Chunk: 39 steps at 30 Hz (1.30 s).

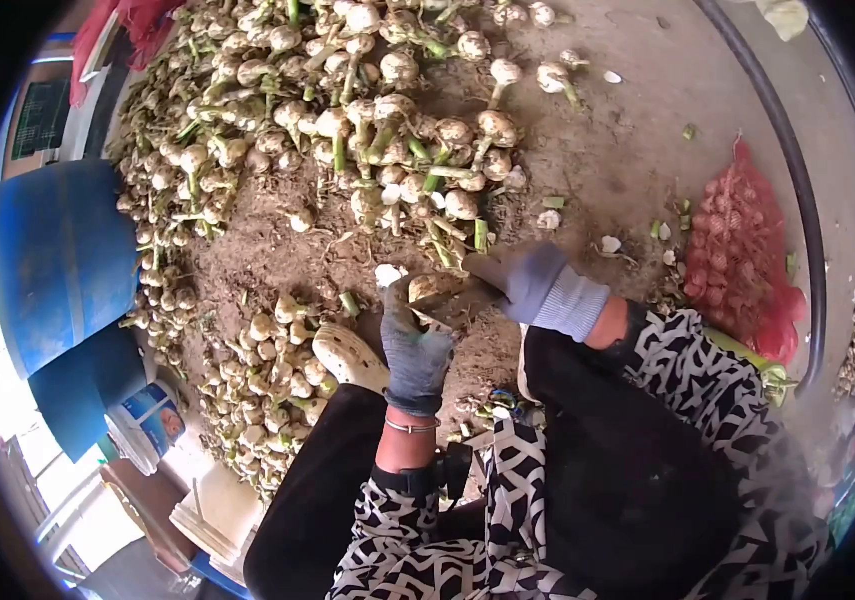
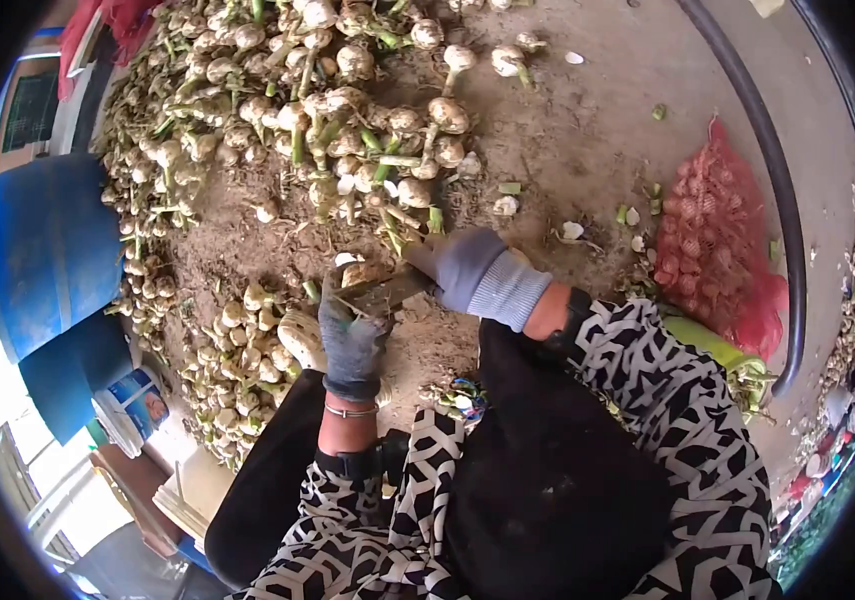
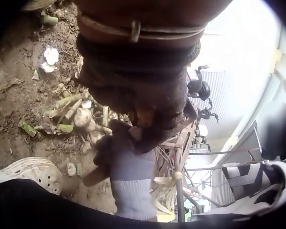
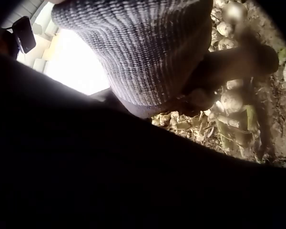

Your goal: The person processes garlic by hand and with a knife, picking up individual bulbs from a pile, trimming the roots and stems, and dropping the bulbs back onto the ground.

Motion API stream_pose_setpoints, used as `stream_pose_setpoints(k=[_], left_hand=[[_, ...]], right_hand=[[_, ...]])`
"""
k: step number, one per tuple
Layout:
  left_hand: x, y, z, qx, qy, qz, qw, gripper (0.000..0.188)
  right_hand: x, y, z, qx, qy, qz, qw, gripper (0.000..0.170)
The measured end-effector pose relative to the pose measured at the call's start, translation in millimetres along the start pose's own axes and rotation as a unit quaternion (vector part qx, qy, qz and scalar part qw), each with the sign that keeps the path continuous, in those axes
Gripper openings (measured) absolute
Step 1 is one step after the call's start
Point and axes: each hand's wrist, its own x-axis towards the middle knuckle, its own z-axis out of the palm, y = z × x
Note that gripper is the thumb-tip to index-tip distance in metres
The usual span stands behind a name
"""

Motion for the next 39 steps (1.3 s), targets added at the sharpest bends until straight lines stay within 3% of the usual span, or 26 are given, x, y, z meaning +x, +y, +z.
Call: stream_pose_setpoints(k=[1,3,5,7,9,10,11,12,13,15,16,19,21,23,25,26,27,28,29,30,32,34,35,36,37,39], left_hand=[[-7.0,2.0,6.0,-0.001,-0.003,-0.001,1.000,0.060],[-21.5,22.3,23.4,0.013,-0.131,0.118,0.984,0.058],[-23.0,39.0,28.6,0.175,-0.133,0.152,0.964,0.061],[-15.1,24.4,22.2,-0.121,-0.095,-0.010,0.988,0.069],[2.6,18.9,21.1,-0.041,-0.156,0.089,0.983,0.082],[6.2,28.4,19.2,0.228,-0.132,0.159,0.952,0.083],[7.2,36.6,15.4,0.481,-0.098,0.216,0.844,0.084],[2.7,20.1,7.9,0.213,-0.116,0.070,0.968,0.081],[0.2,18.3,8.0,0.063,-0.133,-0.038,0.988,0.075],[-4.5,1.1,15.3,0.008,-0.028,0.007,1.000,0.068],[-5.4,-2.9,11.8,0.009,-0.026,0.007,1.000,0.068],[-6.8,-8.5,8.8,-0.094,0.004,-0.035,0.995,0.062],[-9.1,-1.5,8.7,-0.061,-0.069,0.025,0.995,0.056],[-18.4,28.2,13.5,-0.204,-0.059,-0.069,0.975,0.034],[-29.7,43.7,-13.3,-0.030,0.012,0.090,0.995,0.038],[-38.1,60.4,-38.9,0.100,0.051,0.036,0.993,0.035],[-43.5,81.7,-71.6,0.230,0.083,-0.018,0.969,0.033],[-52.6,82.9,-121.8,0.520,0.047,0.001,0.853,0.030],[-60.3,76.4,-157.3,0.758,0.008,0.019,0.652,0.028],[-58.2,77.4,-151.3,0.759,0.010,0.017,0.651,0.028],[-36.9,71.0,-122.3,0.485,0.244,-0.161,0.824,0.028],[8.7,-3.3,-124.6,0.314,0.179,-0.075,0.929,0.042],[37.5,-33.1,-106.2,0.436,0.112,-0.024,0.892,0.054],[54.7,-19.1,-52.8,0.357,0.093,-0.125,0.921,0.064],[77.4,-33.0,-32.1,0.491,0.078,-0.100,0.862,0.074],[121.5,-98.4,-27.3,0.500,0.100,-0.036,0.859,0.067]], right_hand=[[2.4,19.8,10.4,-0.001,0.000,0.003,1.000,0.024],[3.6,65.9,32.6,-0.033,-0.169,0.210,0.962,0.025],[-3.4,53.9,5.2,0.052,-0.095,0.228,0.968,0.027],[-13.8,28.6,-30.8,0.132,-0.001,0.263,0.956,0.030],[-6.7,4.3,-47.5,0.514,-0.058,0.328,0.791,0.030],[-11.3,2.6,-40.9,0.516,-0.064,0.331,0.787,0.030],[-14.6,3.6,-31.0,0.496,-0.061,0.305,0.811,0.024],[-13.9,7.4,-23.9,0.473,-0.050,0.275,0.836,0.020],[-14.1,9.4,-18.3,0.474,-0.049,0.272,0.836,0.020],[-15.6,8.9,-8.9,0.248,0.155,-0.031,0.956,0.017],[-12.8,-9.0,-45.4,0.388,-0.023,0.140,0.911,0.018],[-15.4,3.2,-41.1,0.244,0.160,-0.010,0.956,0.017],[-25.4,16.4,-36.4,0.199,0.060,0.036,0.978,0.020],[-30.7,44.7,10.3,0.004,-0.069,0.173,0.983,0.024],[-35.1,61.3,18.1,0.070,-0.063,0.206,0.974,0.029],[-38.9,69.0,28.0,0.103,-0.019,0.251,0.962,0.030],[-40.4,70.4,35.5,0.136,0.030,0.298,0.944,0.031],[-32.5,59.5,14.2,0.102,0.036,0.288,0.951,0.034],[-25.6,56.2,9.0,0.104,0.040,0.286,0.952,0.034],[-20.3,53.3,7.2,0.132,0.083,0.282,0.947,0.032],[-11.8,49.9,-4.3,0.152,0.072,0.275,0.947,0.033],[-8.5,45.0,-6.0,0.150,0.057,0.281,0.946,0.034],[-6.4,44.8,-6.2,0.145,0.047,0.287,0.946,0.035],[-5.7,45.5,-3.8,0.141,0.047,0.288,0.946,0.035],[-7.5,46.0,1.6,0.144,0.051,0.280,0.948,0.035],[-12.8,52.3,11.0,0.145,0.054,0.277,0.948,0.035]])
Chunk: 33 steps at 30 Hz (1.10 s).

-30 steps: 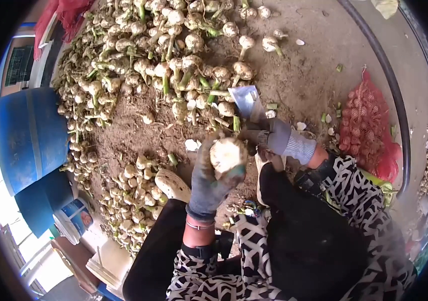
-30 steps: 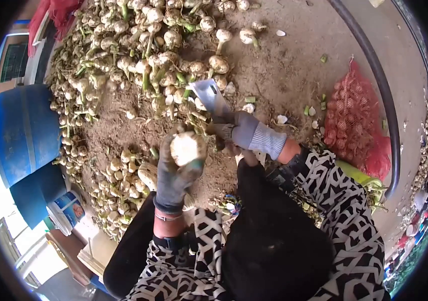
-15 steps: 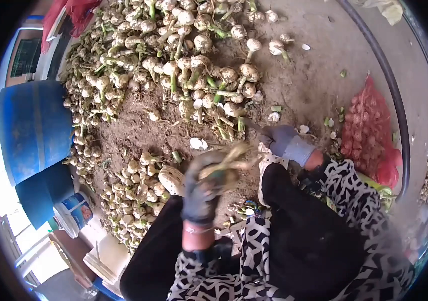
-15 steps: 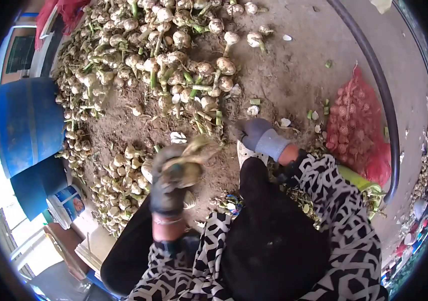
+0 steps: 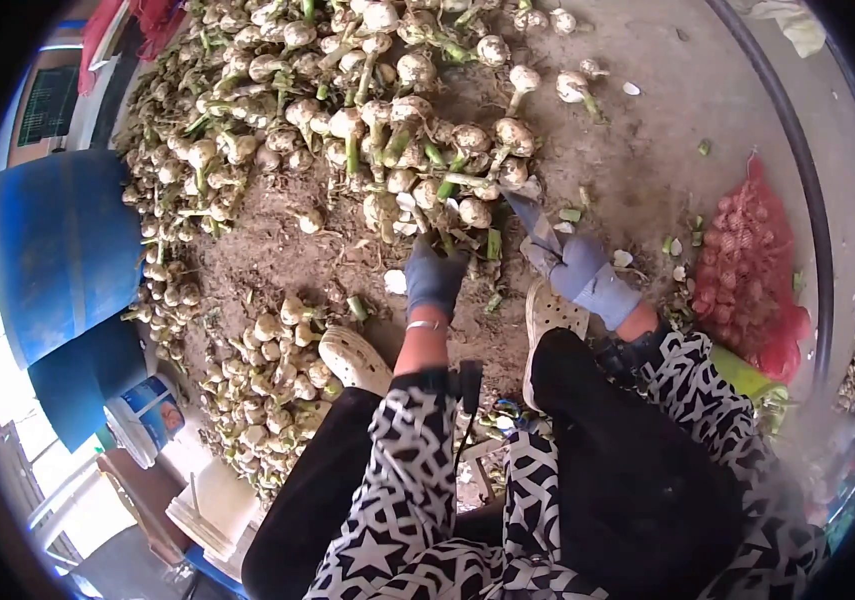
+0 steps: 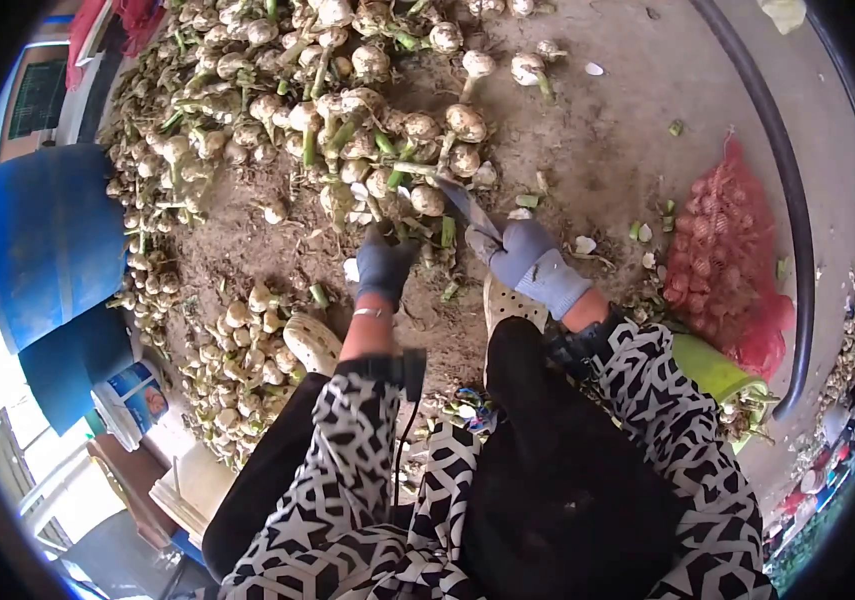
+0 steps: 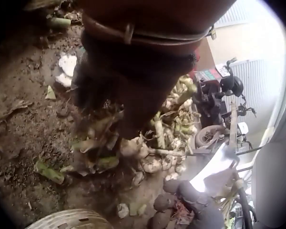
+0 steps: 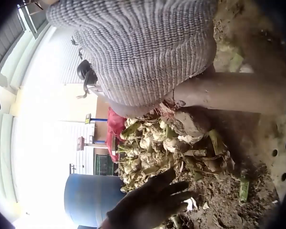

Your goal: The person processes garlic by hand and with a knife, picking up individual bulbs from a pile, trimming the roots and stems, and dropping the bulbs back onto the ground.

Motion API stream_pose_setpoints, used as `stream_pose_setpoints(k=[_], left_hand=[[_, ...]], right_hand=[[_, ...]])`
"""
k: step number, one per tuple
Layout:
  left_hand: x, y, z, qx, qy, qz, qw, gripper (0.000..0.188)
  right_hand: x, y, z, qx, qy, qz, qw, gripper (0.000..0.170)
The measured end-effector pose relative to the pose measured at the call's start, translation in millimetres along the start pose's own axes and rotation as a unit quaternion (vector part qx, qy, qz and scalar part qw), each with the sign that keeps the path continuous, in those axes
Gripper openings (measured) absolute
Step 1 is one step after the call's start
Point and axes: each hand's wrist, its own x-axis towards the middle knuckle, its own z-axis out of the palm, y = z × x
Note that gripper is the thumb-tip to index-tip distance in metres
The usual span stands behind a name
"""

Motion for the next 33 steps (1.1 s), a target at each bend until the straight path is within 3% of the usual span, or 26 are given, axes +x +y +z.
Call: stream_pose_setpoints(k=[2,3,4,5,6,7,9,10,12,14,16,18,20,21,24,25,28,30,32,33], left_hand=[[11.3,1.6,1.5,0.015,-0.036,-0.046,0.998,0.047],[7.4,1.9,-6.2,0.016,-0.039,-0.045,0.998,0.047],[-5.1,-1.8,-18.1,-0.195,-0.122,-0.101,0.968,0.039],[-18.2,-6.9,-27.3,-0.394,-0.197,-0.152,0.885,0.033],[-30.4,-14.4,-31.6,-0.393,-0.196,-0.152,0.886,0.033],[-44.6,-23.1,-34.9,-0.443,-0.190,-0.093,0.871,0.030],[-65.8,-32.3,-37.8,-0.517,-0.181,-0.009,0.836,0.030],[-72.6,-29.3,-43.5,-0.519,-0.178,-0.007,0.836,0.030],[-81.9,-16.0,-62.3,-0.427,-0.194,-0.004,0.883,0.032],[-86.8,-2.4,-73.8,-0.415,-0.167,0.034,0.894,0.042],[-92.9,23.7,-93.8,-0.496,-0.247,0.054,0.831,0.051],[-101.4,43.7,-91.8,-0.505,-0.214,0.038,0.836,0.054],[-93.4,17.6,-67.8,-0.560,-0.222,0.060,0.796,0.088],[-85.3,-1.6,-52.4,-0.442,-0.216,0.112,0.864,0.094],[-94.3,15.1,-53.6,-0.537,-0.169,0.062,0.824,0.090],[-96.5,28.8,-60.7,-0.544,-0.166,0.042,0.821,0.080],[-97.8,58.3,-73.0,-0.534,-0.176,0.088,0.823,0.072],[-101.5,61.5,-74.2,-0.531,-0.170,0.066,0.827,0.069],[-105.0,53.0,-65.9,-0.416,-0.122,0.043,0.900,0.069],[-108.8,50.9,-60.3,-0.461,-0.067,0.090,0.880,0.053]], right_hand=[[1.0,10.9,1.3,-0.146,-0.081,0.031,0.985,0.034],[-3.3,2.4,-3.6,-0.121,-0.046,0.021,0.991,0.032],[-3.0,3.2,-3.4,-0.120,-0.046,0.022,0.991,0.032],[-0.9,4.5,-2.9,-0.106,-0.040,-0.009,0.994,0.029],[1.5,5.3,-2.4,-0.092,-0.033,-0.041,0.994,0.026],[4.9,-0.9,-3.5,-0.090,-0.035,-0.041,0.994,0.026],[11.9,-24.8,-9.7,-0.119,-0.034,-0.135,0.983,0.016],[12.9,-31.4,-10.8,-0.121,-0.034,-0.139,0.982,0.016],[16.9,-43.7,-14.1,-0.224,-0.081,-0.220,0.946,0.022],[10.4,-57.8,-21.9,-0.222,-0.047,-0.253,0.941,0.025],[1.3,-77.9,-33.1,-0.354,-0.093,-0.246,0.898,0.026],[-5.3,-70.8,-26.8,-0.336,-0.064,-0.261,0.903,0.026],[-7.0,-74.6,-33.0,-0.268,-0.068,-0.269,0.923,0.026],[-8.3,-73.8,-33.5,-0.270,-0.065,-0.264,0.924,0.026],[-11.8,-67.7,-31.9,-0.250,-0.067,-0.262,0.930,0.025],[-12.8,-65.8,-33.3,-0.230,-0.056,-0.263,0.935,0.024],[-15.3,-64.1,-35.2,-0.215,-0.044,-0.258,0.941,0.023],[-17.0,-64.4,-34.6,-0.216,-0.046,-0.252,0.942,0.023],[-16.4,-63.5,-32.3,-0.176,-0.031,-0.261,0.949,0.024],[-16.0,-60.9,-29.1,-0.175,-0.029,-0.259,0.949,0.024]])
